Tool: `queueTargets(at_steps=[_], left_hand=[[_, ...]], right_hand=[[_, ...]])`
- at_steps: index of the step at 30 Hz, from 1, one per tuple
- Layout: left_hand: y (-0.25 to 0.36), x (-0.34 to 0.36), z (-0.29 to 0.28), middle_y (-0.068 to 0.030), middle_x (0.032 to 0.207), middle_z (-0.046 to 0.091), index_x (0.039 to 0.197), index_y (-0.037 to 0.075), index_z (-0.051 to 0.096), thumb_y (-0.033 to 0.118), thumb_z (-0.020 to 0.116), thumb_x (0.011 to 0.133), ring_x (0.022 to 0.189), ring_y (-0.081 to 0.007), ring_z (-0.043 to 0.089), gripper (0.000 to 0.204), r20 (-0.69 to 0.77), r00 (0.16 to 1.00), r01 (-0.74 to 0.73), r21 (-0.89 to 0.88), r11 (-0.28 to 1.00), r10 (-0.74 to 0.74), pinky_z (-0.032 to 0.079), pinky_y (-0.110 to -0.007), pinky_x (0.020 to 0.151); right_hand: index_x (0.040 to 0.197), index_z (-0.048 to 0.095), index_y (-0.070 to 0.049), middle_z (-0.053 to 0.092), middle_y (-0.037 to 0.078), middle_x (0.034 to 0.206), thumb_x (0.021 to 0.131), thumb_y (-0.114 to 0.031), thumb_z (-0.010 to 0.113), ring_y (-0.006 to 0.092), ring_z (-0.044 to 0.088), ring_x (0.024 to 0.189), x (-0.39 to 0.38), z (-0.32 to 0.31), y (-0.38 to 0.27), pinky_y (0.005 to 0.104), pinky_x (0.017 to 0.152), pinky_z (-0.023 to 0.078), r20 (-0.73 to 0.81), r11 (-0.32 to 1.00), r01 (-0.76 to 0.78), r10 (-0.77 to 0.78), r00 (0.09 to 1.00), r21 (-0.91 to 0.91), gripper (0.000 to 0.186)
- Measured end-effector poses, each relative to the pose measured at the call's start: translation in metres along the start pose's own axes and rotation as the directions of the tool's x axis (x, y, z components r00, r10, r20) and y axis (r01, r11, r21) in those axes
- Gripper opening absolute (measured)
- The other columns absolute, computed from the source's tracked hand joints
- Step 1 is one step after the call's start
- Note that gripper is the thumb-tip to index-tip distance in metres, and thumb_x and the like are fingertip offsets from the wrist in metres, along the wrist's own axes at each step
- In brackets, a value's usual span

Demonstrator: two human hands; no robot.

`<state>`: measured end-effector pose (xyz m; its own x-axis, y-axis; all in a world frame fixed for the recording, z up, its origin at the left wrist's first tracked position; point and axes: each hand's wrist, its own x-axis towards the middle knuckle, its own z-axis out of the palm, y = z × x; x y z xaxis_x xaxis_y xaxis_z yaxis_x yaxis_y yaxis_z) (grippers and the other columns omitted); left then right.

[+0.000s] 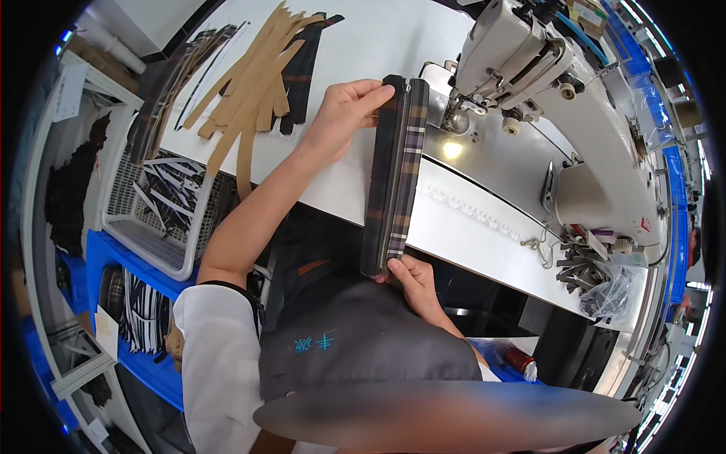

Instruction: Sewing several leather or fabric straps using an industrial sewing machine.

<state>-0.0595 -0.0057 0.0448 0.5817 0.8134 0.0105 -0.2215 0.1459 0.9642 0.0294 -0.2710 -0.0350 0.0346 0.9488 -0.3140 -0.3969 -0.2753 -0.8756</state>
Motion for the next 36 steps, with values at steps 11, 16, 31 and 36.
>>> queueTargets(at_steps=[11, 16, 31, 36], left_hand=[[-0.019, -0.007, -0.027, 0.0000, 0.075, 0.048, 0.103, 0.007, 0.055, 0.022, 0.050, 0.096, 0.053, -0.0097, 0.039, 0.017, 0.287, 0.837, 0.219, -0.956, 0.196, 0.466, 0.035, -0.023, 0.059], [-0.018, -0.007, -0.039, 0.0005, 0.072, 0.048, 0.097, 0.006, 0.058, 0.022, 0.053, 0.092, 0.053, -0.0092, 0.038, 0.017, 0.232, 0.862, 0.189, -0.972, 0.141, 0.451, 0.033, -0.022, 0.060], [-0.026, 0.002, -0.048, -0.0014, 0.067, 0.054, 0.092, 0.000, 0.059, 0.013, 0.053, 0.094, 0.056, -0.0111, 0.048, 0.015, 0.090, 0.834, 0.006, -0.988, 0.154, 0.544, 0.041, -0.024, 0.056], [-0.033, 0.008, -0.056, -0.0012, 0.060, 0.047, 0.087, 0.000, 0.058, 0.017, 0.052, 0.093, 0.049, -0.0129, 0.040, 0.020, -0.029, 0.944, -0.042, -0.999, 0.031, 0.328, 0.035, -0.026, 0.054]], right_hand=[[0.103, 0.070, -0.006, 0.063, 0.006, 0.094, 0.067, 0.003, 0.067, 0.0189, 0.056, 0.070, 0.022, 0.037, -0.028, 0.0290, 0.060, 0.042, 0.547, -0.107, 0.713, -0.722, 0.423, -0.693, 0.037], [0.097, 0.070, -0.007, 0.060, 0.005, 0.086, 0.066, -0.001, 0.069, 0.0194, 0.057, 0.072, 0.033, 0.048, -0.022, 0.0307, 0.061, 0.042, 0.627, -0.145, 0.753, -0.665, 0.406, -0.642, 0.031], [0.101, 0.063, -0.006, 0.061, 0.012, 0.108, 0.065, -0.001, 0.077, 0.0322, 0.058, 0.104, 0.039, 0.048, -0.025, 0.0418, 0.088, 0.041, 0.453, -0.031, 0.614, -0.704, 0.547, -0.789, 0.039], [0.140, 0.040, -0.007, 0.034, 0.020, 0.147, 0.068, -0.015, 0.078, 0.0386, 0.041, 0.130, 0.041, 0.056, -0.025, 0.0497, 0.102, 0.034, 0.501, -0.187, 0.474, -0.478, 0.722, -0.861, 0.082]])
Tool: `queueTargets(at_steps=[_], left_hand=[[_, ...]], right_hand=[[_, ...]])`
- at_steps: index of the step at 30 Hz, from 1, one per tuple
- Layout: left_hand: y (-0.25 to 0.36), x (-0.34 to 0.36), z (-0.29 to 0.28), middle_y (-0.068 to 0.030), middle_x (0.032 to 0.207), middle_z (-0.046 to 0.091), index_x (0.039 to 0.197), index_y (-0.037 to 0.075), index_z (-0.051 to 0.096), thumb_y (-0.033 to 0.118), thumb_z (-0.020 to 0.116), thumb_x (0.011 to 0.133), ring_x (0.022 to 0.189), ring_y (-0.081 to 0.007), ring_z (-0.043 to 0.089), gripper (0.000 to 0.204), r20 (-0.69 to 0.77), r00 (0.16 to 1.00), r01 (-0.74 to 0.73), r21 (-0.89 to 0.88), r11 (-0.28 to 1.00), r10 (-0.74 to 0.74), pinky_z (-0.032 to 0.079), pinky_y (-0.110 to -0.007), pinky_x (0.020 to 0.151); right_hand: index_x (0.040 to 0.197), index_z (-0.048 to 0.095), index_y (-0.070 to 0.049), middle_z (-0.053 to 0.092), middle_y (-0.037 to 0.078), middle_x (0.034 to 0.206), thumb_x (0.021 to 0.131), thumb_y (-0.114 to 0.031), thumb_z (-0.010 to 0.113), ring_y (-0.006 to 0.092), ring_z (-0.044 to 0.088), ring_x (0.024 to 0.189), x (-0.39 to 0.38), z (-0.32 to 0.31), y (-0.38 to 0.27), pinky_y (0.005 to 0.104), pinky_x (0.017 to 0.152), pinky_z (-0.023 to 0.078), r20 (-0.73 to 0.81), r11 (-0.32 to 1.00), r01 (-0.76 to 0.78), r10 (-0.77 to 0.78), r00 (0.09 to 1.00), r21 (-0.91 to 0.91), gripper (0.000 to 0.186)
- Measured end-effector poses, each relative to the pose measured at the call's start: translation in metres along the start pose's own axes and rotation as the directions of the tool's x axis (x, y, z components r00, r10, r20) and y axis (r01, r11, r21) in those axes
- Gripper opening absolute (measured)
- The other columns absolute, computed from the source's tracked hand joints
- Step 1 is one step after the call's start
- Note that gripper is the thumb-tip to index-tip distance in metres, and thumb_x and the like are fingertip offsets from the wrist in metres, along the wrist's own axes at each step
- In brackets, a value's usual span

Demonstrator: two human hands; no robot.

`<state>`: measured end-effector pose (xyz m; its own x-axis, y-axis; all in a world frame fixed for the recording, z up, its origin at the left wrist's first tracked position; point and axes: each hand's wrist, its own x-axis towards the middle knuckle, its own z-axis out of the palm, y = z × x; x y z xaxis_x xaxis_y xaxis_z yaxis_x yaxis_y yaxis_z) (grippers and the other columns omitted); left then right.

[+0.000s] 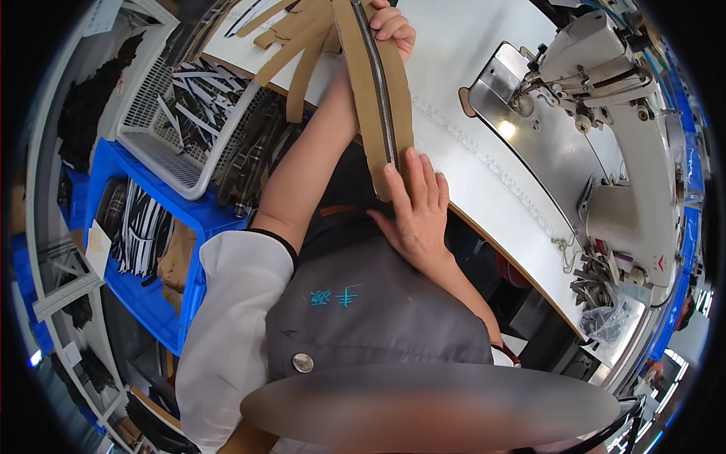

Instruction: Sewing several leather or fabric straps using an industrial sewing machine.

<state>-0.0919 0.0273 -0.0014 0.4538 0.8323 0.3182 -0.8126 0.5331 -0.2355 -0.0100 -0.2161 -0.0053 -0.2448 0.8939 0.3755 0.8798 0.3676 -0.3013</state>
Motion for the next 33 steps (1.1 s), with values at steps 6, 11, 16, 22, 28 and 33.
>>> queueTargets(at_steps=[6, 11, 16, 22, 28, 33], left_hand=[[0.003, -0.007, 0.019, -0.0013, 0.066, 0.051, 0.096, 0.008, 0.058, 0.033, 0.050, 0.097, 0.054, -0.0118, 0.046, 0.026, -0.390, 0.832, -0.231, 0.403, 0.886, 0.394, 0.040, -0.024, 0.050], [-0.028, -0.073, 0.052, -0.0028, 0.109, 0.065, 0.113, 0.004, 0.061, 0.018, 0.060, 0.094, 0.097, -0.0068, 0.058, 0.023, -0.283, 0.882, 0.068, 0.867, 0.493, 0.377, 0.046, -0.025, 0.084], [0.128, -0.022, 0.150, -0.0012, 0.081, 0.069, 0.095, 0.003, 0.069, 0.025, 0.067, 0.089, 0.063, -0.0048, 0.060, 0.023, -0.047, 0.910, 0.209, 0.909, -0.359, 0.411, 0.048, -0.022, 0.059], [0.312, 0.007, 0.089, -0.0136, 0.152, 0.028, 0.141, 0.020, 0.043, 0.052, 0.041, 0.096, 0.139, -0.0315, 0.027, 0.056, 0.142, 0.875, 0.479, -0.388, -0.787, 0.462, 0.018, -0.065, 0.104], [0.262, 0.025, 0.098, -0.0120, 0.124, 0.055, 0.118, 0.014, 0.061, 0.037, 0.056, 0.091, 0.124, -0.0311, 0.044, 0.036, 0.279, 0.957, 0.193, -0.399, -0.897, 0.081, 0.030, -0.055, 0.102], [0.210, 0.057, 0.072, -0.0158, 0.090, 0.066, 0.087, 0.002, 0.067, 0.018, 0.059, 0.084, 0.092, -0.0358, 0.063, 0.019, 0.059, 0.998, 0.045, -0.234, -0.971, 0.032, 0.051, -0.048, 0.076]], right_hand=[[0.127, 0.054, 0.002, 0.064, 0.021, 0.110, 0.074, 0.011, 0.060, 0.0379, 0.063, 0.101, 0.023, -0.003, 0.009, 0.0406, 0.086, 0.050, -0.206, 0.945, -0.113, 0.182, 0.961, 0.306, 0.054], [0.127, 0.054, 0.000, 0.069, 0.016, 0.104, 0.098, -0.006, 0.049, 0.0173, 0.066, 0.094, 0.042, -0.016, 0.008, 0.0266, 0.082, 0.050, 0.187, 0.484, -0.390, 0.414, 0.891, 0.783, 0.031], [0.128, 0.053, 0.000, 0.067, 0.015, 0.111, 0.096, -0.004, 0.052, 0.0188, 0.065, 0.100, 0.049, -0.017, 0.009, 0.0288, 0.088, 0.050, 0.110, 0.533, -0.300, 0.359, 0.927, 0.791, 0.032], [0.123, 0.058, 0.000, 0.068, 0.015, 0.106, 0.093, -0.001, 0.055, 0.0185, 0.066, 0.097, 0.049, -0.015, 0.018, 0.0292, 0.084, 0.052, 0.085, 0.634, -0.297, 0.343, 0.936, 0.714, 0.029], [0.118, 0.060, -0.001, 0.069, 0.014, 0.099, 0.090, 0.002, 0.058, 0.0188, 0.067, 0.091, 0.055, -0.014, 0.023, 0.0268, 0.077, 0.053, 0.035, 0.682, -0.282, 0.353, 0.935, 0.674, 0.027], [0.114, 0.062, -0.002, 0.070, 0.010, 0.096, 0.088, 0.004, 0.059, 0.0167, 0.064, 0.076, 0.054, -0.013, 0.024, 0.0265, 0.068, 0.051, 0.014, 0.727, -0.230, 0.290, 0.957, 0.647, 0.027]])
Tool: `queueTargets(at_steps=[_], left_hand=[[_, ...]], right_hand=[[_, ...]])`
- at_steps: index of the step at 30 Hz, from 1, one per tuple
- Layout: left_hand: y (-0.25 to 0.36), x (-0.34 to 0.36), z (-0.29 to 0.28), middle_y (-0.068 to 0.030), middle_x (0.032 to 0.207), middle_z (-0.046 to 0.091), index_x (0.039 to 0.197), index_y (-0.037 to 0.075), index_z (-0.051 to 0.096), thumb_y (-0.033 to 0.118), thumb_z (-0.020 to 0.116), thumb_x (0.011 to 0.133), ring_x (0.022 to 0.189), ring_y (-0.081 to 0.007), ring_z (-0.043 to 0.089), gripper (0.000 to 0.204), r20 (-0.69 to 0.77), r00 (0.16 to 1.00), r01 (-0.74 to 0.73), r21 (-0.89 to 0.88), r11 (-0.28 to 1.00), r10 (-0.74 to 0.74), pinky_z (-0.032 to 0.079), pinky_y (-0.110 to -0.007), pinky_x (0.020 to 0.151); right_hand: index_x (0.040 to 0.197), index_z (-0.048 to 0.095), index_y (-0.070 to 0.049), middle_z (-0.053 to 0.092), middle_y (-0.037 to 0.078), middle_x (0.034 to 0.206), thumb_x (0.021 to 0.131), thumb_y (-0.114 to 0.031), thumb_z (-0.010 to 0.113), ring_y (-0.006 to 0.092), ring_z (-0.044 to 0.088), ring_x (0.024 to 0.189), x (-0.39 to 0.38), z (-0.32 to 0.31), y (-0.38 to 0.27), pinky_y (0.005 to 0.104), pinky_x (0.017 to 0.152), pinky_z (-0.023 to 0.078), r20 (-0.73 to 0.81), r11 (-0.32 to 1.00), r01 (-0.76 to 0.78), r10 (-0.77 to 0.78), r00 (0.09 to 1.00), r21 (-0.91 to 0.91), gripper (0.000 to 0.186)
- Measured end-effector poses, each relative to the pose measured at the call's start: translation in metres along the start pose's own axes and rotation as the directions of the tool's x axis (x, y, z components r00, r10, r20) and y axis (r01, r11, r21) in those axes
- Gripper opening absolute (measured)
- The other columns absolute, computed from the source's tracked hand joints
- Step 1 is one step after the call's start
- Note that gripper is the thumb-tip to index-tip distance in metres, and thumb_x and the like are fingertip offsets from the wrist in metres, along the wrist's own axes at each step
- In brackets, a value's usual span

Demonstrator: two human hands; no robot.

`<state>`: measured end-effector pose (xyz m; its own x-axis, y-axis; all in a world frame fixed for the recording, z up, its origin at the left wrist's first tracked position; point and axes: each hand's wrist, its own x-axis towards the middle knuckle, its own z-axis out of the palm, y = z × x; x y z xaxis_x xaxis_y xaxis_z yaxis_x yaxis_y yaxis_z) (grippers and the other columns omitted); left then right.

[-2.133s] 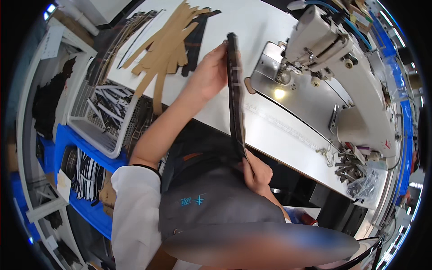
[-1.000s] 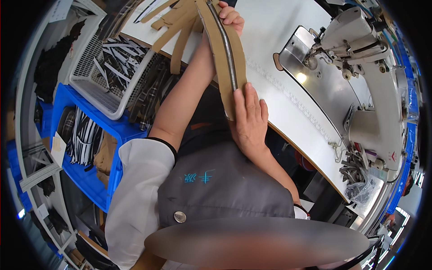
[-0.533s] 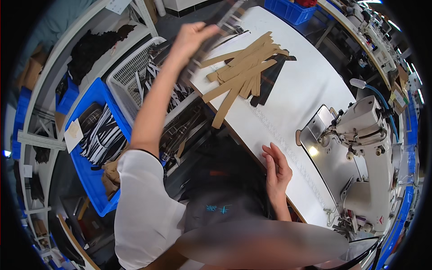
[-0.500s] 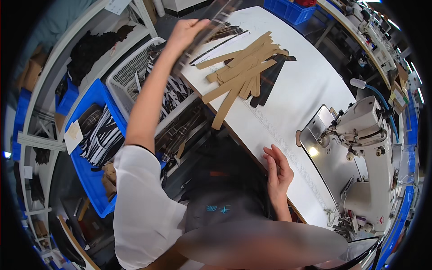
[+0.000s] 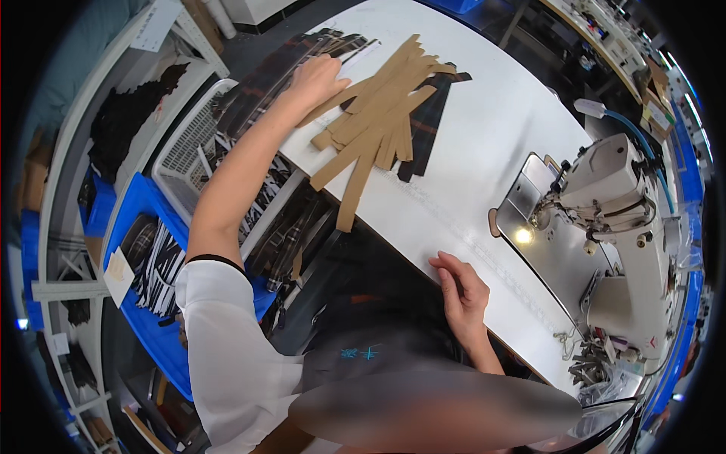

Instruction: Sewing several leather or fabric straps using an industrial sewing machine.

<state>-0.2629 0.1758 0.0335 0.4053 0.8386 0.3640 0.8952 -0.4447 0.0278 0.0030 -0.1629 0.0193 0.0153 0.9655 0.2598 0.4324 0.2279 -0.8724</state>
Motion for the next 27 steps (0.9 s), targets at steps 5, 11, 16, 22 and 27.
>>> queueTargets(at_steps=[5, 11, 16, 22, 27], left_hand=[[-0.010, 0.035, 0.011, -0.0205, 0.090, 0.067, 0.088, 0.001, 0.067, 0.013, 0.059, 0.079, 0.088, -0.0387, 0.066, 0.017, 0.148, 0.989, -0.050, 0.127, 0.991, 0.031, 0.052, -0.049, 0.074], [-0.010, 0.025, 0.012, -0.0192, 0.090, 0.063, 0.082, 0.001, 0.060, 0.013, 0.057, 0.078, 0.082, -0.0401, 0.063, 0.014, 0.154, 0.973, -0.183, 0.056, 0.981, 0.173, 0.050, -0.048, 0.073], [-0.008, 0.023, 0.021, -0.0216, 0.087, 0.062, 0.089, 0.002, 0.061, 0.012, 0.059, 0.077, 0.078, -0.0412, 0.062, 0.017, -0.015, 0.979, -0.199, 0.126, 0.972, 0.203, 0.051, -0.045, 0.070], [-0.029, 0.040, -0.037, 0.0027, 0.085, 0.065, 0.101, 0.009, 0.064, 0.022, 0.066, 0.087, 0.079, -0.0064, 0.064, 0.019, 0.536, 0.844, 0.491, -0.777, 0.394, 0.007, 0.052, -0.024, 0.066], [-0.071, 0.014, -0.044, -0.0003, 0.086, 0.066, 0.100, 0.007, 0.065, 0.020, 0.070, 0.085, 0.084, -0.0067, 0.064, 0.021, 0.507, 0.858, 0.514, -0.852, 0.100, -0.083, 0.052, -0.020, 0.070]], right_hand=[[0.115, 0.062, -0.001, 0.069, 0.011, 0.097, 0.092, 0.003, 0.056, 0.0148, 0.064, 0.090, -0.003, -0.003, -0.004, 0.0245, 0.079, 0.050, 0.052, 1.000, -0.016, 0.016, 0.999, 0.007, 0.025], [0.106, 0.065, 0.001, 0.068, 0.013, 0.100, 0.088, 0.001, 0.059, 0.0229, 0.065, 0.090, 0.036, -0.013, -0.018, 0.0301, 0.080, 0.050, 0.170, 0.997, -0.040, 0.050, 0.984, -0.060, 0.019], [0.096, 0.068, -0.003, 0.064, 0.011, 0.094, 0.079, -0.002, 0.063, 0.0317, 0.059, 0.086, 0.138, 0.018, 0.014, 0.0390, 0.074, 0.051, 0.177, 0.875, 0.386, -0.347, 0.921, -0.293, 0.018], [0.083, 0.067, -0.006, 0.061, 0.006, 0.088, 0.074, -0.005, 0.062, 0.0253, 0.059, 0.082, 0.225, 0.076, 0.031, 0.0338, 0.075, 0.050, 0.282, 0.565, 0.709, -0.662, 0.695, -0.422, 0.010], [0.079, 0.066, -0.007, 0.061, 0.006, 0.086, 0.073, -0.008, 0.061, 0.0234, 0.061, 0.084, 0.227, 0.097, 0.028, 0.0321, 0.076, 0.050, 0.412, 0.531, 0.711, -0.581, 0.702, -0.461, 0.007]])
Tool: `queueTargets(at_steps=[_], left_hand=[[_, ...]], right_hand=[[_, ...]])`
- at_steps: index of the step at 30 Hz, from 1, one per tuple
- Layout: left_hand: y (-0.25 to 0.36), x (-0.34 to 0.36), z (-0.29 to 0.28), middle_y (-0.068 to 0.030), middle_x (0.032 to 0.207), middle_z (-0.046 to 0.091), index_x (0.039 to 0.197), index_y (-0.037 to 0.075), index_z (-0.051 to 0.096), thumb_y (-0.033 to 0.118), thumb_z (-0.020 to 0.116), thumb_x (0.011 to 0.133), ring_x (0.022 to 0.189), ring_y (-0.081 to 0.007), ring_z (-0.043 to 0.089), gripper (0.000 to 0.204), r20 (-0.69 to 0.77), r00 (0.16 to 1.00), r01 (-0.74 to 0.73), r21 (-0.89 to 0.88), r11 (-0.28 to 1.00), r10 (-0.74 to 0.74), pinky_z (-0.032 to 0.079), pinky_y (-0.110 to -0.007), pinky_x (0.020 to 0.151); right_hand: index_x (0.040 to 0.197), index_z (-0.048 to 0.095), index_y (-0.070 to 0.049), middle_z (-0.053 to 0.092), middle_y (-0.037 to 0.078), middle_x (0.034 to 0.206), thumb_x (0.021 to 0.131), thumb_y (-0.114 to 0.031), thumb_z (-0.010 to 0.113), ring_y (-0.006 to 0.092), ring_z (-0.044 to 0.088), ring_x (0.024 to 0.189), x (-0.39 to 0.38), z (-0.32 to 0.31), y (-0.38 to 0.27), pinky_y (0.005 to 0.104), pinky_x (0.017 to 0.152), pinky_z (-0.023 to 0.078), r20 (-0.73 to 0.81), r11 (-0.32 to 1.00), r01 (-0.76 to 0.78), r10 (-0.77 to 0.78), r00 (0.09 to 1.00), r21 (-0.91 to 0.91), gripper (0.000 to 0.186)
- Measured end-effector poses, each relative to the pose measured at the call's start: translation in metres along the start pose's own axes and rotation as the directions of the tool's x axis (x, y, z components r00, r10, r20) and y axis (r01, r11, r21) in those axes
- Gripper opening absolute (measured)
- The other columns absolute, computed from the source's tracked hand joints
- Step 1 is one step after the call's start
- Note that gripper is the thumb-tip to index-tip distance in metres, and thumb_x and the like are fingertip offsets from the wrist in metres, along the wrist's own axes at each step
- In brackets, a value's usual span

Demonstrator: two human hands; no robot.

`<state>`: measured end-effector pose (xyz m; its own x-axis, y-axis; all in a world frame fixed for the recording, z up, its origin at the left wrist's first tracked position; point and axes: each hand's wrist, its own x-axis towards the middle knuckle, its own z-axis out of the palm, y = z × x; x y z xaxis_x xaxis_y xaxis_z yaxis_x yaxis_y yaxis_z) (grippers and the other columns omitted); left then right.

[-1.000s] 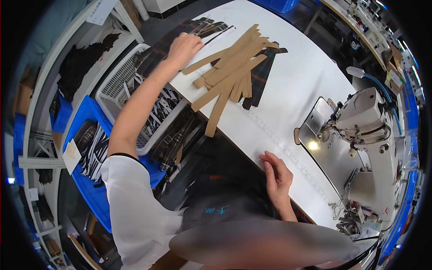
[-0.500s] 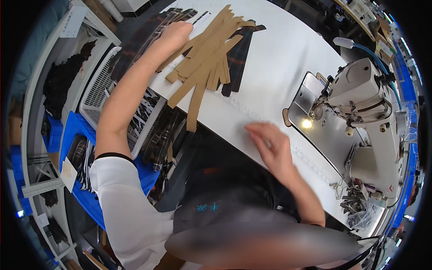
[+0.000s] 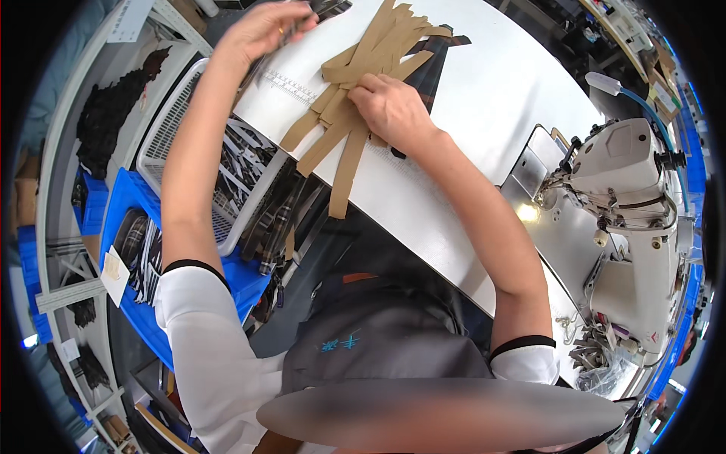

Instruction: Sewing several leather or fabric straps using an industrial sewing machine.

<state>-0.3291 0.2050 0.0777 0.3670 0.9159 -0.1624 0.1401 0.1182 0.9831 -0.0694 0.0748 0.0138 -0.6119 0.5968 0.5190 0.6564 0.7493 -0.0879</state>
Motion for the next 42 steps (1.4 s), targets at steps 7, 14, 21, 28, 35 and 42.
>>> queueTargets(at_steps=[7, 14, 21, 28, 35, 42], left_hand=[[-0.041, -0.005, 0.032, -0.0045, 0.094, 0.069, 0.101, 0.002, 0.066, 0.018, 0.068, 0.086, 0.086, -0.0078, 0.064, 0.022, 0.152, 0.984, 0.098, -0.021, 0.995, -0.094, 0.049, -0.019, 0.073], [-0.027, -0.016, 0.036, -0.0037, 0.103, 0.069, 0.117, 0.006, 0.066, 0.018, 0.065, 0.087, 0.092, -0.0092, 0.063, 0.032, -0.193, 0.935, -0.131, 0.590, 0.797, 0.296, 0.048, -0.022, 0.079], [-0.017, -0.084, 0.182, -0.0093, 0.119, 0.065, 0.121, 0.005, 0.062, 0.020, 0.061, 0.091, 0.109, -0.0191, 0.061, 0.033, 0.415, 0.805, -0.590, 0.484, 0.647, 0.424, 0.046, -0.039, 0.095], [-0.043, -0.150, 0.320, -0.0096, 0.145, 0.042, 0.131, 0.008, 0.053, 0.025, 0.065, 0.086, 0.136, -0.0254, 0.036, 0.050, 0.684, 0.565, -0.813, 0.556, 0.173, 0.461, 0.026, -0.061, 0.103], [-0.040, -0.138, 0.331, -0.0064, 0.132, 0.054, 0.118, 0.011, 0.062, 0.025, 0.066, 0.085, 0.124, -0.0258, 0.048, 0.036, 0.628, 0.575, -0.783, 0.608, 0.132, 0.524, 0.034, -0.058, 0.097], [-0.044, -0.144, 0.340, -0.0081, 0.145, 0.044, 0.134, 0.013, 0.052, 0.032, 0.061, 0.088, 0.134, -0.0258, 0.041, 0.050, 0.652, 0.710, -0.702, 0.687, 0.188, 0.268, 0.019, -0.062, 0.108]], right_hand=[[0.076, 0.065, -0.005, 0.063, 0.009, 0.082, 0.076, -0.010, 0.058, 0.0236, 0.064, 0.081, -0.001, -0.019, -0.016, 0.0317, 0.075, 0.050, 0.147, 0.979, 0.091, -0.064, 0.987, -0.185, 0.008], [0.093, 0.062, -0.003, 0.064, 0.011, 0.097, 0.072, -0.007, 0.060, 0.0218, 0.063, 0.081, -0.026, -0.032, -0.003, 0.0323, 0.073, 0.050, -0.256, 0.997, 0.052, -0.064, 0.964, -0.056, 0.021], [0.095, 0.061, 0.003, 0.063, 0.015, 0.104, 0.069, -0.008, 0.062, 0.0259, 0.064, 0.085, -0.151, -0.142, -0.071, 0.0350, 0.075, 0.052, 0.075, 0.999, -0.022, 0.024, 0.997, -0.025, 0.029], [0.101, 0.065, 0.001, 0.064, 0.013, 0.110, 0.071, -0.006, 0.065, 0.0239, 0.062, 0.094, -0.231, -0.145, -0.124, 0.0336, 0.078, 0.052, 0.009, 0.966, -0.257, 0.257, 0.966, -0.032, 0.031], [0.098, 0.066, 0.001, 0.065, 0.011, 0.110, 0.068, -0.007, 0.068, 0.0200, 0.060, 0.090, -0.252, -0.168, -0.121, 0.0320, 0.076, 0.048, -0.048, 0.950, -0.291, 0.287, 0.957, -0.111, 0.031], [0.092, 0.064, 0.000, 0.062, 0.011, 0.108, 0.068, -0.013, 0.062, 0.0228, 0.058, 0.093, -0.262, -0.147, -0.122, 0.0323, 0.078, 0.046, -0.025, 0.961, -0.273, 0.274, 0.961, 0.040, 0.028]])
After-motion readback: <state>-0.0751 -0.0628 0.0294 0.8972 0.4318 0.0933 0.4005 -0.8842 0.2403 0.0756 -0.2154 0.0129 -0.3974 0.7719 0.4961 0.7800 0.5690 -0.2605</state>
